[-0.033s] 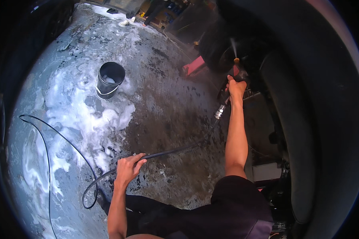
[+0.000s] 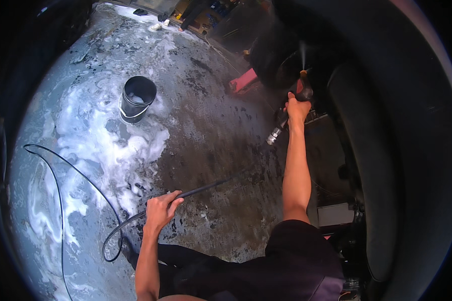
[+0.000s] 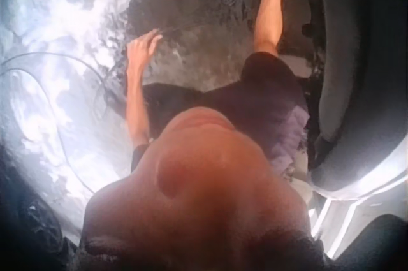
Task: The person uses a pressure washer to clean the wheels and undercarriage of a car. They spray water on the tires, rims, and underside of the vehicle while it is elevated on a lift.
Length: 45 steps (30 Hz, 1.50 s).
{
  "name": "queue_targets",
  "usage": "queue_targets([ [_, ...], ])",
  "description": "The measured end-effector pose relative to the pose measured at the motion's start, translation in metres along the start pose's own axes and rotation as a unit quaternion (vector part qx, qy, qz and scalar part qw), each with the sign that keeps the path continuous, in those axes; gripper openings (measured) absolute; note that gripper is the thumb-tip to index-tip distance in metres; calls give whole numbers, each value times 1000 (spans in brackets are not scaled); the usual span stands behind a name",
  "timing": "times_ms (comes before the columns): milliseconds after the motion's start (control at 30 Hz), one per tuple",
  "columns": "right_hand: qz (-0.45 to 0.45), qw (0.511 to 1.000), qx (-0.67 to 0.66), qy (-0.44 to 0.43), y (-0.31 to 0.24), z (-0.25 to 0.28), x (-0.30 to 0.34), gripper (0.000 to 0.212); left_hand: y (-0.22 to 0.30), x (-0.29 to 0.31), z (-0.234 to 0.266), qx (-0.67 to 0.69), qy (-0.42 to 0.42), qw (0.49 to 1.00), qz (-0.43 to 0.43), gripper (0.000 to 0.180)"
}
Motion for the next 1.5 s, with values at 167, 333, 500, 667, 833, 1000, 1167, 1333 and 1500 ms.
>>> queue_targets([
  [167, 18, 998, -49, 40, 14, 5, -11, 12, -5, -6, -6, 7, 39, 999, 6, 31],
  [333, 53, 991, -86, 83, 20, -4, 12, 45, -18, -10, -14, -8, 61, 997, 46, 29],
  [500, 100, 978, -124, 136, 15, -13, 52, 34, -28, -15, -14, -31, 89, 993, 74, 28],
  [667, 93, 971, -175, 137, 24, -26, 63, 44, -34, -15, -7, -43, 103, 988, 104, 28],
  [833, 37, 971, -186, 142, 44, -21, 42, 36, -32, -19, -2, -32, 136, 986, 89, 26],
  [1000, -31, 969, -209, 130, 46, -10, 19, 16, -24, -20, 7, -28, 139, 987, 73, 26],
  [1167, -75, 965, -235, 94, 51, 5, -18, 17, -16, -26, 3, 4, 128, 990, 56, 28],
  [1333, -27, 972, -217, 91, 49, 3, -29, 16, -14, -37, -12, -3, 128, 991, 34, 28],
  [1500, -49, 970, -210, 114, 59, 6, -36, 15, -15, -39, -22, -6, 130, 991, 16, 28],
])
Point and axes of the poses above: each hand's wrist, its own x-axis away from the middle knuckle, its own z-axis out of the back of the hand, y = z × x, the point moved 4 cm from there along -x, towards the middle knuckle, and after that the axes turned 6 degrees about x, right-handed, at the moved point
